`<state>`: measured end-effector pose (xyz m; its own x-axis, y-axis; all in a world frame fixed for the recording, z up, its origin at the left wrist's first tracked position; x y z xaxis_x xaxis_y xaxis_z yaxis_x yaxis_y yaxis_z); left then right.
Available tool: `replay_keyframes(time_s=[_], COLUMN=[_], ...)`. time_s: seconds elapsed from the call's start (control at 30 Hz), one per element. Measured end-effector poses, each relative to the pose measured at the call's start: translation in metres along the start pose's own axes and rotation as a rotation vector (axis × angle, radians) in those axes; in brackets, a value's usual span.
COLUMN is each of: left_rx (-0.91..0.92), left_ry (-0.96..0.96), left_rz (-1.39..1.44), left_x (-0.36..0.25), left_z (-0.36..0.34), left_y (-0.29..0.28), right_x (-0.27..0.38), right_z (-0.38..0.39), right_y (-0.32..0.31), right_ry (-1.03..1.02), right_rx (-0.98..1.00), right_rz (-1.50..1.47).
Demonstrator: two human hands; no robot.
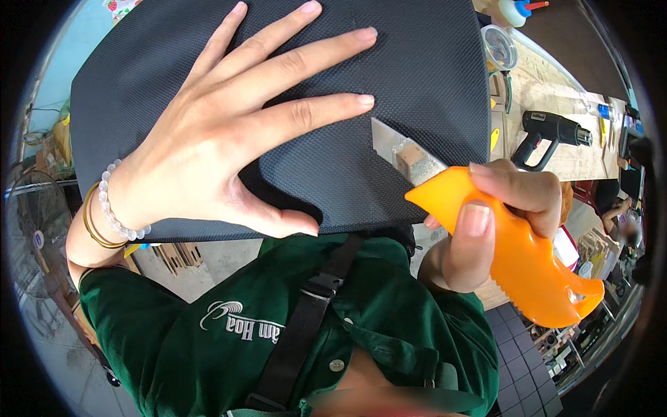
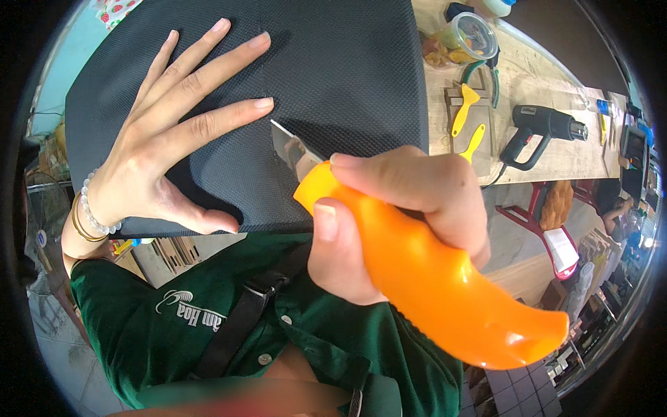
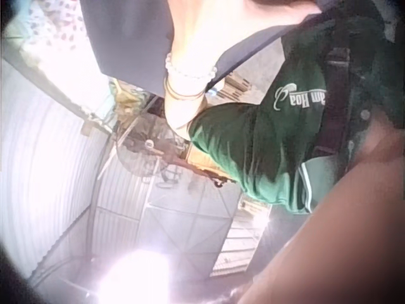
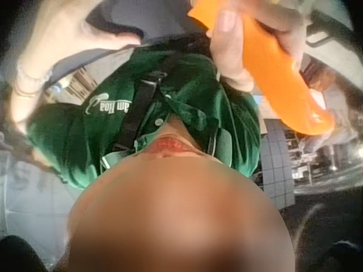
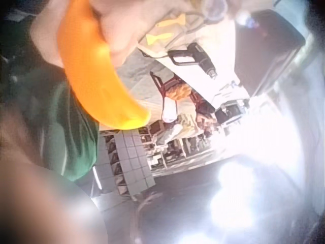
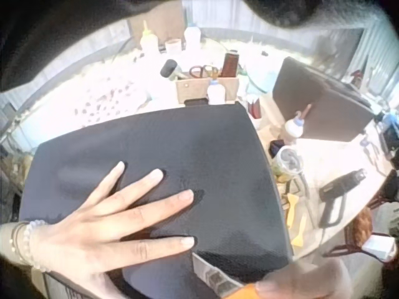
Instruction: The person uses an orange utility knife to cut a straight line along a marked seam on a black fabric-covered speaker box. They hold the box steady with one hand while guiding the knife with the other, then lift the box to inspect the cut.
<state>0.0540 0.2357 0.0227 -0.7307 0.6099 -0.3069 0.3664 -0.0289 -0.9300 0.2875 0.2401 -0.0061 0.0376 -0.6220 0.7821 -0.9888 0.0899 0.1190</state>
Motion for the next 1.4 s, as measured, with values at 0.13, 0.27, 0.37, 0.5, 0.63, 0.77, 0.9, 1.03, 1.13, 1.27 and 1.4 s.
replay_keyframes(time_s=[0.13,0.27,0.37,0.5,0.63,0.77,0.9,1.03,1.13,1.27,1.4], left_rx=[0.022,0.029,0.024,0.021,0.024,0.008,-0.058,-0.068,-0.076,-0.056,-0.043], left_ry=[0.005,0.003,0.018,0.013,0.011,0.020,0.110,0.147,0.164,0.132,0.078], left_rz=[0.017,0.014,0.008,0.014,0.012,-0.009,-0.018,-0.011,0.004,-0.002,0.011], left_x=[0.001,0.001,0.002,0.002,0.002,0.001,0.002,0.002,0.002,0.004,0.008], left_z=[-0.001,-0.001,-0.001,-0.001,-0.001,-0.001,-0.001,0.000,0.000,0.001,0.001], left_y=[0.000,0.000,0.001,0.002,0.001,0.001,0.003,0.003,0.004,0.004,0.003], right_x=[0.004,0.008,0.008,0.008,0.009,0.009,0.013,0.009,0.002,0.002,0.007], right_z=[-0.008,-0.009,-0.006,-0.005,-0.006,-0.005,-0.004,-0.006,-0.009,-0.007,-0.002], right_y=[-0.006,-0.010,-0.008,-0.007,-0.006,-0.001,0.004,0.000,-0.007,-0.007,-0.002], right_ry=[-0.011,0.006,0.014,0.055,-0.007,-0.011,-0.027,-0.004,0.016,-0.041,-0.021], right_rx=[0.263,0.352,0.311,0.271,0.321,0.239,0.225,0.240,0.183,0.181,0.123], right_rz=[0.193,0.266,0.256,0.210,0.285,0.298,0.302,0.291,0.202,0.214,0.208])
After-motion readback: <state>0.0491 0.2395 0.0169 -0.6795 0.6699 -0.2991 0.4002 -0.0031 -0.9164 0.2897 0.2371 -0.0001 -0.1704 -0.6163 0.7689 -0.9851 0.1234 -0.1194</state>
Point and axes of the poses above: each hand's wrist, its own z-axis away from the middle knuckle, its own y-axis out of the palm, x = y × z, the point moved 2 cm from there along -z, towards the middle knuckle, and after that the axes turned 10 degrees about -x, right-handed, at the moved point
